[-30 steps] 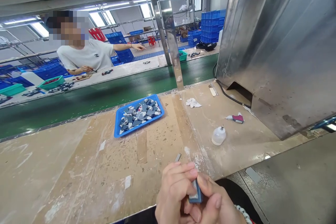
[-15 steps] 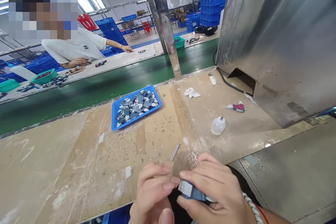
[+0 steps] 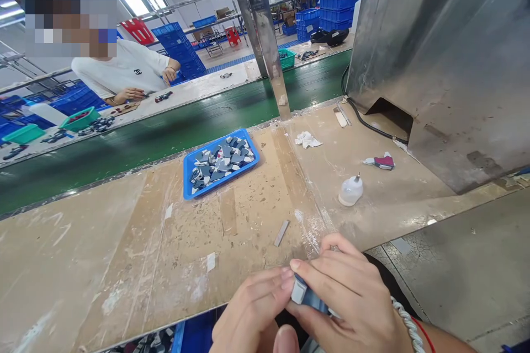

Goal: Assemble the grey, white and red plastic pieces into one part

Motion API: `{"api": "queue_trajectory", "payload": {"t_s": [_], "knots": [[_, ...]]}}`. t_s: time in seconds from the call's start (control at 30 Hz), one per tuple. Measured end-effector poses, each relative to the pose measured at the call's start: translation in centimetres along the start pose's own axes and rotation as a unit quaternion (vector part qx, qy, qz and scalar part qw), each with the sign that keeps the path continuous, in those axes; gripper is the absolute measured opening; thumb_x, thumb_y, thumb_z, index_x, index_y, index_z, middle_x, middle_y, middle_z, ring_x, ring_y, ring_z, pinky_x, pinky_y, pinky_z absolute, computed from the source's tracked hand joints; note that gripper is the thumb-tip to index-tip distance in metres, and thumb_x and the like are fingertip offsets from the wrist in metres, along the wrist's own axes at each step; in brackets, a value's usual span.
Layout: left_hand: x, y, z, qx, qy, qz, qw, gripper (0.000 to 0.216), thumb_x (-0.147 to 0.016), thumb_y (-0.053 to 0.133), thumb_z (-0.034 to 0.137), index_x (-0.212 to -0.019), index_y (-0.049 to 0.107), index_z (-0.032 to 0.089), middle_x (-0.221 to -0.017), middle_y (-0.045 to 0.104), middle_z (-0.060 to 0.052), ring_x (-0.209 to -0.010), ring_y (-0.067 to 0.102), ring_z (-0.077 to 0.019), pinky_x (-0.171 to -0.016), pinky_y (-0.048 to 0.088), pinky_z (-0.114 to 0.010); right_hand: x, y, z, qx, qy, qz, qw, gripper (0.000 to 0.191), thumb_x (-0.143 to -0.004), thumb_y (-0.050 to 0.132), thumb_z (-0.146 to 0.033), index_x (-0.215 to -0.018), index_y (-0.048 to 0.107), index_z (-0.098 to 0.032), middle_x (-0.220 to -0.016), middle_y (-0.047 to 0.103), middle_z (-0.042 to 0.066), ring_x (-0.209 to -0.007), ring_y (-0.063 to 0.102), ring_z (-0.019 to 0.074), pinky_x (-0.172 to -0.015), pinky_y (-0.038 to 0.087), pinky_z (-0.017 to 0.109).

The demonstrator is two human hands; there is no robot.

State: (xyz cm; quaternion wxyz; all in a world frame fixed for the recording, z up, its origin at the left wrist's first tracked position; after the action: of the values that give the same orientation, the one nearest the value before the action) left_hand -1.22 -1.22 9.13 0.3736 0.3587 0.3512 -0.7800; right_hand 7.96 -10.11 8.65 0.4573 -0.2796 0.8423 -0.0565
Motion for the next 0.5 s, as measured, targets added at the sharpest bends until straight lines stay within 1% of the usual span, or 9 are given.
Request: {"api": "queue_trajectory", "payload": {"t_s": [0.03, 0.1, 0.2, 0.27, 0.33, 0.4, 0.43, 0.5], "knots": [[0.0, 0.1, 0.0, 0.010, -0.003, -0.001, 1.000, 0.023, -0.096, 0.055, 0.023, -0.107, 0.073, 0.012, -0.088, 0.074, -0.007, -0.080, 0.072, -0.0214, -0.070, 0.062, -0.033, -0.1, 0.0, 0.1, 0.002, 0.006, -0.001, 1.000, 0.016, -0.096, 0.060, -0.016, -0.108, 0.066, -0.007, -0.072, 0.070, 0.007, -0.059, 0.059, 0.0174, -0.066, 0.051, 0.038], [0.0, 0.1, -0.5, 0.008, -0.028, 0.008, 1.000, 0.023, -0.095, 0.054, 0.018, -0.109, 0.073, 0.014, -0.092, 0.074, -0.007, -0.084, 0.072, -0.0219, -0.074, 0.061, -0.035, -0.2, -0.1, 0.4, 0.000, 0.011, -0.003, 1.000, 0.018, -0.099, 0.058, -0.020, -0.109, 0.066, -0.008, -0.076, 0.072, 0.008, -0.063, 0.064, 0.0185, -0.070, 0.055, 0.038], [0.2, 0.1, -1.3, 0.046, -0.049, -0.002, 0.998, 0.022, -0.093, 0.057, 0.013, -0.110, 0.072, 0.017, -0.096, 0.073, -0.005, -0.089, 0.070, -0.0204, -0.078, 0.060, -0.033, -0.5, -0.6, 0.8, -0.003, 0.007, 0.005, 1.000, 0.021, -0.102, 0.057, -0.026, -0.111, 0.066, -0.009, -0.085, 0.076, 0.008, -0.074, 0.072, 0.0192, -0.077, 0.060, 0.033], [0.3, 0.3, -2.3, 0.077, -0.087, -0.041, 0.992, 0.020, -0.094, 0.061, 0.018, -0.112, 0.071, 0.018, -0.103, 0.071, -0.006, -0.095, 0.067, -0.0188, -0.083, 0.059, -0.029, -0.7, -0.6, 1.2, 0.006, 0.010, -0.009, 1.000, 0.026, -0.105, 0.052, -0.029, -0.115, 0.065, -0.010, -0.094, 0.078, 0.009, -0.086, 0.075, 0.0188, -0.085, 0.061, 0.028], [0.4, 0.8, -3.2, 0.076, -0.120, -0.111, 0.984, 0.024, -0.095, 0.065, 0.026, -0.117, 0.069, 0.018, -0.110, 0.067, -0.007, -0.104, 0.064, -0.0196, -0.089, 0.057, -0.029, -0.7, -0.3, 1.6, 0.007, 0.024, -0.043, 0.999, 0.031, -0.107, 0.046, -0.031, -0.123, 0.062, -0.009, -0.103, 0.078, 0.009, -0.095, 0.075, 0.0170, -0.091, 0.059, 0.023], [0.5, 1.3, -3.2, 0.066, -0.102, -0.177, 0.977, 0.028, -0.095, 0.068, 0.029, -0.120, 0.068, 0.016, -0.110, 0.067, -0.009, -0.106, 0.061, -0.0217, -0.091, 0.055, -0.032, -0.5, -0.1, 2.0, -0.006, 0.040, -0.081, 0.996, 0.031, -0.107, 0.044, -0.029, -0.128, 0.058, -0.010, -0.104, 0.077, 0.009, -0.097, 0.074, 0.0156, -0.092, 0.057, 0.020], [0.5, 1.4, -2.9, 0.067, -0.081, -0.198, 0.975, 0.029, -0.094, 0.069, 0.028, -0.120, 0.068, 0.014, -0.108, 0.067, -0.010, -0.105, 0.062, -0.0221, -0.090, 0.055, -0.033, -0.4, 0.1, 2.1, -0.019, 0.048, -0.103, 0.993, 0.030, -0.107, 0.046, -0.028, -0.129, 0.056, -0.010, -0.104, 0.077, 0.008, -0.096, 0.075, 0.0156, -0.092, 0.057, 0.020], [0.8, 1.4, -2.7, 0.080, -0.058, -0.208, 0.973, 0.027, -0.093, 0.070, 0.022, -0.118, 0.068, 0.012, -0.105, 0.068, -0.009, -0.100, 0.063, -0.0212, -0.084, 0.056, -0.032, 0.0, 0.6, 2.6, -0.061, 0.074, -0.152, 0.984, 0.028, -0.103, 0.055, -0.024, -0.128, 0.056, -0.014, -0.103, 0.076, 0.006, -0.096, 0.074, 0.0163, -0.091, 0.058, 0.021]]}}
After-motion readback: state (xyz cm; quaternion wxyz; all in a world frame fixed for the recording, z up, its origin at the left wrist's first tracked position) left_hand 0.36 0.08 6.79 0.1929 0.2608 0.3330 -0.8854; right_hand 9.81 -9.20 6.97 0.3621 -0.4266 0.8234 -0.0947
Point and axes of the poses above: each hand's wrist, its own x-axis away from the middle knuckle, its own y-axis out of the palm, z = x × y, the point moved 9 cm from there along -x, towards the middle knuckle
